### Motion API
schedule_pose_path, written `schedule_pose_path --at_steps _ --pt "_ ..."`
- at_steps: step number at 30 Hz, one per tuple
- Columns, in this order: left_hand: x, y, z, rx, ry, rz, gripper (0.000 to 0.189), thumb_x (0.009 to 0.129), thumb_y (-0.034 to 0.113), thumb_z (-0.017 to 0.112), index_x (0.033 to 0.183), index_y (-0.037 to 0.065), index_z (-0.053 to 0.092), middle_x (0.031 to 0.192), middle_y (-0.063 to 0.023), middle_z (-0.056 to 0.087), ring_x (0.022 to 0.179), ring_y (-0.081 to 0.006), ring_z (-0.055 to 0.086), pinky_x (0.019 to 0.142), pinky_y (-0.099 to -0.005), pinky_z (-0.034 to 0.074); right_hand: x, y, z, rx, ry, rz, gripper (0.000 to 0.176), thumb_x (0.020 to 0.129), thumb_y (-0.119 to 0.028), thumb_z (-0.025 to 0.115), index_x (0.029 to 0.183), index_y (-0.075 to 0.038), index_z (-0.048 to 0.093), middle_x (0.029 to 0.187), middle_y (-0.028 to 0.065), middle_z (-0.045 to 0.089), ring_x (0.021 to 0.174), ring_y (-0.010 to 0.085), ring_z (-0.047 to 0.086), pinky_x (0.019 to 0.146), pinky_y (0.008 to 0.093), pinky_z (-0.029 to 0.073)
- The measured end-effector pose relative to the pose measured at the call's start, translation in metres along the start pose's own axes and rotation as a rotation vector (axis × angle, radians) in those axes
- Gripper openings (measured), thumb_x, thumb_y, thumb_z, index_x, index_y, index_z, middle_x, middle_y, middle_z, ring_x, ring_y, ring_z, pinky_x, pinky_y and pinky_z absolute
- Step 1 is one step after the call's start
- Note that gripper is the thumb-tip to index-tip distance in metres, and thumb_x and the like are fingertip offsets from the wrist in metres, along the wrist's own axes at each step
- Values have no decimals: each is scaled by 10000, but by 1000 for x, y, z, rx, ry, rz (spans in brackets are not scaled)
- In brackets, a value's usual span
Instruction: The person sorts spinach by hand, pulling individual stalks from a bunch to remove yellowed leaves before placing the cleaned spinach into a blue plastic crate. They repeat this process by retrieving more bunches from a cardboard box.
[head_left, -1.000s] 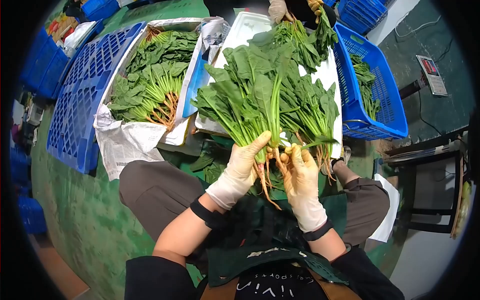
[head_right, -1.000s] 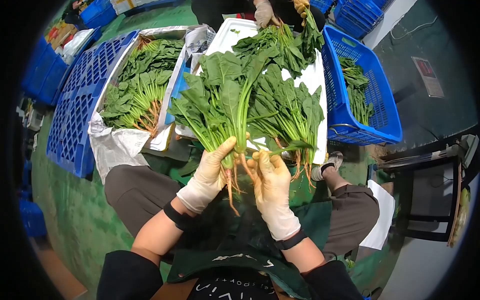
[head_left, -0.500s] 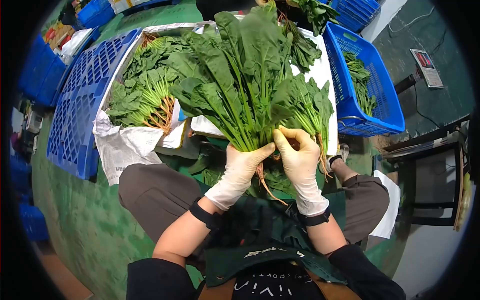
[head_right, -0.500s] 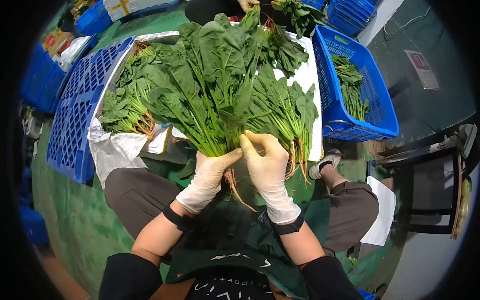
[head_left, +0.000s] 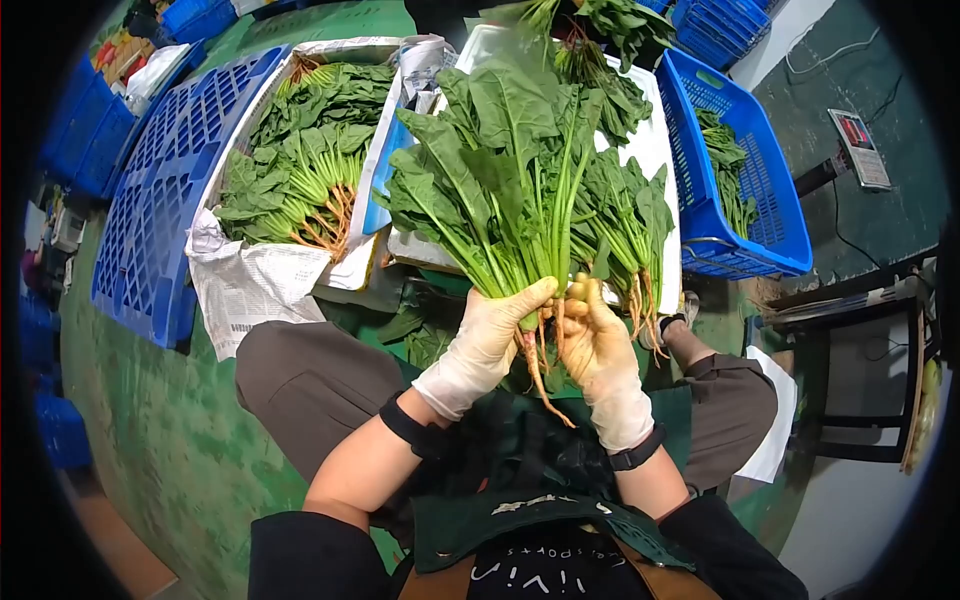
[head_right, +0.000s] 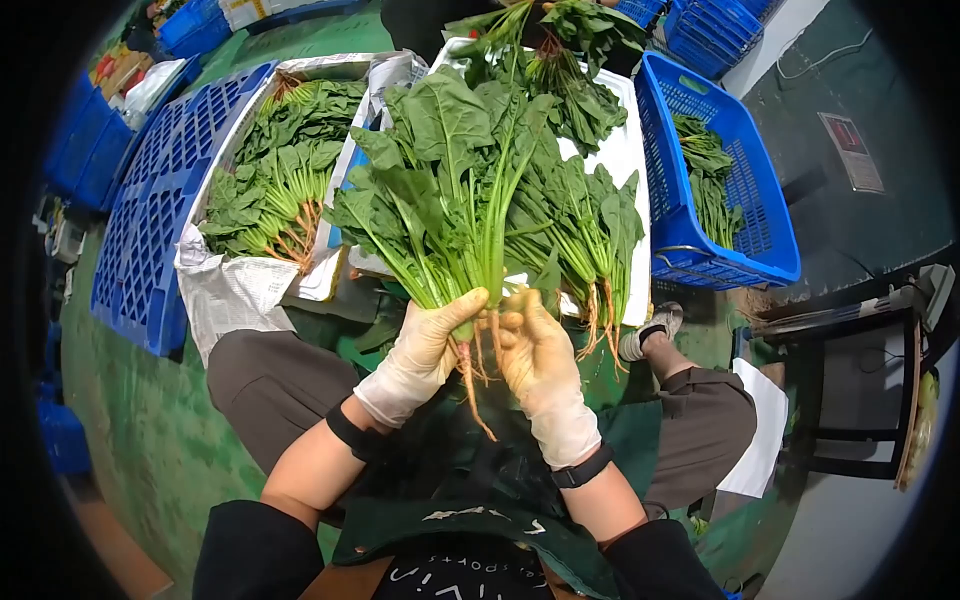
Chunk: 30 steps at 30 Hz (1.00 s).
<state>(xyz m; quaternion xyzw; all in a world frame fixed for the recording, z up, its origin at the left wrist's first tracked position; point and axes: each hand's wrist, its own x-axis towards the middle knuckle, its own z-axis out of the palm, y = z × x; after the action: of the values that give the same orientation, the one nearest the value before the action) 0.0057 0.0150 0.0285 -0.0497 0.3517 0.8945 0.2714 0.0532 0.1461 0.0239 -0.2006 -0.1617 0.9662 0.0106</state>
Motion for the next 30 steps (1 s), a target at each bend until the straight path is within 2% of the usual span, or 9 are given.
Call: schedule_pose_path --at_steps 3,7,12,15,19,21,23,25,30 --pt "1 6 -2 44 -76 49 363 840 58 614 1171 -31 497 1037 -103 607 770 -122 597 679 -237 519 5 -15 -8 50 69 -49 196 930 -221 521 1010 -43 523 812 14 541 657 99 504 572 240 418" --pt "0 5 0 108 -53 37 252 796 66 684 1026 20 590 885 -27 629 713 -100 587 632 -221 483 -6 -19 23 -1010 244 -441 293 795 -238 720 953 -43 569 731 -21 533 572 48 474 493 154 371" --pt "-6 -2 5 188 -5 124 294 773 70 710 1034 15 586 914 -24 630 749 -93 588 643 -221 478 -4 -14 69 -1799 -84 -1022 312 700 -134 738 1003 -111 668 711 53 532 584 152 528 540 264 425" --pt "-5 0 6 216 11 135 300 760 84 728 1018 9 596 895 -24 636 763 -90 597 630 -214 472 7 -17 60 -1672 -69 -1010 174 731 -80 709 899 -47 676 761 72 581 626 152 552 568 270 439" --pt "-5 6 6 185 5 94 180 781 78 703 921 5 619 777 -24 636 624 -87 575 552 -207 453 -6 -25 60 -859 43 -652 130 806 -86 692 851 24 638 720 -4 596 591 63 509 573 184 412" --pt "-2 7 1 94 39 35 161 790 67 689 918 4 614 770 -23 631 598 -91 559 538 -210 442 -10 -39 49 -962 151 -617 156 803 -87 693 869 39 630 686 -5 592 547 57 487 569 178 412" --pt "0 7 -5 96 11 24 173 795 68 683 939 7 610 790 -22 631 618 -90 564 542 -211 442 -7 -48 27 -1703 124 -646 468 727 -151 747 1131 9 573 829 26 603 588 62 492 552 206 423" --pt "1 2 -5 113 31 92 244 804 68 672 1020 3 579 840 -44 623 676 -90 576 544 -191 459 -7 -38 24 -1812 149 -542 618 699 -219 766 1228 -17 517 897 39 597 610 63 490 558 216 429" --pt "-3 -4 5 174 37 192 292 855 194 645 1066 18 548 858 -39 613 608 -70 560 473 -180 433 -4 -10 39 -1382 -51 -402 546 721 -204 773 1135 54 529 877 60 629 624 66 533 583 192 459"
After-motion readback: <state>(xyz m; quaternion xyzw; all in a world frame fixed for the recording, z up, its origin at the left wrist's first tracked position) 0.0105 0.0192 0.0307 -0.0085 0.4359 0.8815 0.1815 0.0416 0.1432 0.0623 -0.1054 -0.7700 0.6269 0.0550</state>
